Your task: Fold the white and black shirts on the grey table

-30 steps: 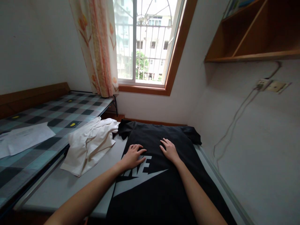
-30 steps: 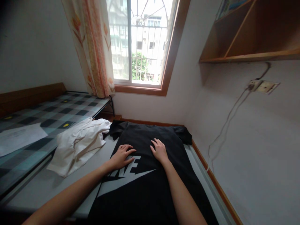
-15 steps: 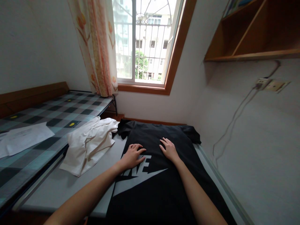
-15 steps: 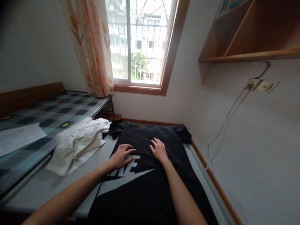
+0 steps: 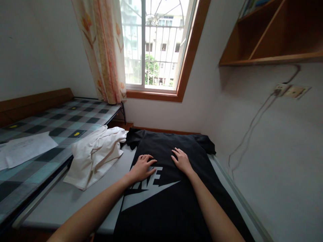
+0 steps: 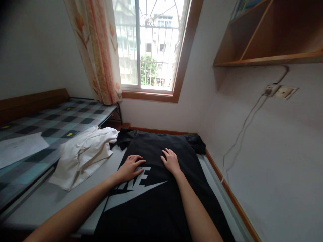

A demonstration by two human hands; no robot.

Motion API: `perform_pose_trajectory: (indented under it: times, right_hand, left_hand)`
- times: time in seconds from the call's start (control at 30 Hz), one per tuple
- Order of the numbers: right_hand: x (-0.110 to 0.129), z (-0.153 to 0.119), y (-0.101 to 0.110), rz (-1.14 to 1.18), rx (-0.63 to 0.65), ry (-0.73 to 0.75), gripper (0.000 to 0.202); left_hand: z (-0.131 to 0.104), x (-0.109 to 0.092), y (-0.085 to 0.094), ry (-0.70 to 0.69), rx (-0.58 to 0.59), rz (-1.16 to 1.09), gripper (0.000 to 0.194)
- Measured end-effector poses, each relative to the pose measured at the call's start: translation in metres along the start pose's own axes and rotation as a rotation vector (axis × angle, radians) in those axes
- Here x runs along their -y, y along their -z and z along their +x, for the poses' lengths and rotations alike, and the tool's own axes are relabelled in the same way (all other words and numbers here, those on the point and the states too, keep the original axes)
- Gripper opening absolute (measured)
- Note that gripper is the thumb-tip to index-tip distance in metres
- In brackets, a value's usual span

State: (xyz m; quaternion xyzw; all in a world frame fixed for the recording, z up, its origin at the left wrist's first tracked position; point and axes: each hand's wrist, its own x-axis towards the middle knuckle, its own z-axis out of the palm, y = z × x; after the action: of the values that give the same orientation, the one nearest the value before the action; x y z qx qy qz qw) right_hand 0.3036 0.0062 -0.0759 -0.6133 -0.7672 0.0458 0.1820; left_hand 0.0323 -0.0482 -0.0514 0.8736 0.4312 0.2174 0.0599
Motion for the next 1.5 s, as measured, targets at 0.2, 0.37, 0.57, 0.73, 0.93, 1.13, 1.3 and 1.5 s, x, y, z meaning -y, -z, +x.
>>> perform_pose_trajectory:
  times: [0.2, 0.37, 0.57, 0.73, 0.93, 1.13, 1.3, 1.5]
  right_hand:
    - [-0.001, 0.000, 0.000, 0.017, -0.011, -0.001, 0.043]
    - [0.000, -0.001, 0.001, 0.018, -0.004, 0.003, 0.044]
    - [0.001, -0.001, 0.001, 0.039, -0.019, -0.003, 0.042]
    - [0.000, -0.001, -0.001, 0.023, -0.014, -0.001, 0.043]
    - [-0.004, 0.001, -0.001, 0.031, -0.022, 0.000, 0.043]
    - [-0.005, 0.001, -0.002, 0.041, -0.030, -0.002, 0.042]
    - [-0.006, 0.002, -0.003, 0.052, -0.036, 0.003, 0.040]
    - [-0.007, 0.002, -0.004, 0.065, -0.028, -0.001, 0.041]
  left_hand:
    - [0.000, 0.000, 0.001, -0.004, 0.003, -0.004, 0.039]
    - [0.000, 0.000, 0.001, -0.005, 0.001, -0.006, 0.039]
    - [0.001, 0.001, 0.001, -0.012, 0.002, -0.002, 0.039]
    - [0.000, 0.000, 0.000, -0.014, 0.001, -0.006, 0.039]
    - [0.010, 0.015, 0.016, 0.110, -0.207, 0.047, 0.035]
    - [0.007, 0.070, 0.082, 0.646, -0.327, 0.486, 0.059]
    - [-0.020, 0.119, 0.127, 0.904, -0.221, 0.488, 0.091]
    - [-0.035, 0.135, 0.134, 0.883, -0.074, 0.465, 0.071]
